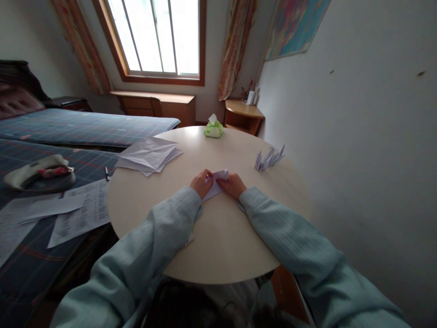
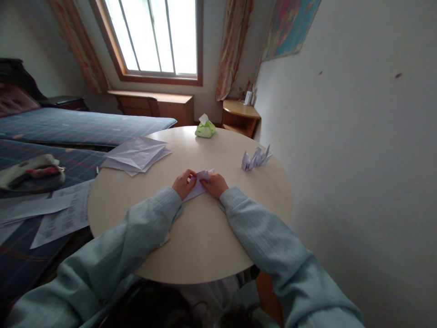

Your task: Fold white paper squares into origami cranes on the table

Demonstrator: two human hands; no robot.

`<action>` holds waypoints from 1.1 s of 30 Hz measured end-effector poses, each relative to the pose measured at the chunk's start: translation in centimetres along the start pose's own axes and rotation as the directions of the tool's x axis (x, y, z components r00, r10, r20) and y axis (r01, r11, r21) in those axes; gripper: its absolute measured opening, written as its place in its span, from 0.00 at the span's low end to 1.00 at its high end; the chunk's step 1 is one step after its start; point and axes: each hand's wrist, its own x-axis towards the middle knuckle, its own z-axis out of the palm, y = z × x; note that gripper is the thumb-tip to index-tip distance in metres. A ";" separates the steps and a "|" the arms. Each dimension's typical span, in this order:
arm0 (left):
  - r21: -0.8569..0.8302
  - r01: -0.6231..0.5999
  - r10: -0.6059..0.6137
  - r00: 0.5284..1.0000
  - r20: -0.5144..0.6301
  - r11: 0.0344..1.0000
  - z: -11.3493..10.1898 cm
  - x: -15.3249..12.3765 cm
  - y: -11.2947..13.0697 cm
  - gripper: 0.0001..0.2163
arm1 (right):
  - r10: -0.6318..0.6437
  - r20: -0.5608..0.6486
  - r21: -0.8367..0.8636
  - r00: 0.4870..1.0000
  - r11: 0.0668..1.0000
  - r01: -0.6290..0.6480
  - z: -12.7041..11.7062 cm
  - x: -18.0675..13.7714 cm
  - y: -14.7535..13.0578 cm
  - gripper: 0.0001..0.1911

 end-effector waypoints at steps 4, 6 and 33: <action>0.000 -0.003 0.003 1.000 0.003 1.000 0.0 0.0 0.0 0.04 | 0.007 -0.002 -0.008 1.000 1.000 -0.007 0.0 0.0 0.0 0.08; -0.003 -0.007 0.007 1.000 0.001 1.000 0.0 0.0 -0.1 0.04 | 0.006 0.001 -0.013 1.000 1.000 -0.006 0.0 0.0 0.0 0.09; -0.016 0.002 -0.002 1.000 0.002 1.000 0.0 0.0 -0.1 0.04 | -0.009 -0.001 0.018 1.000 1.000 0.009 0.0 -0.1 0.0 0.08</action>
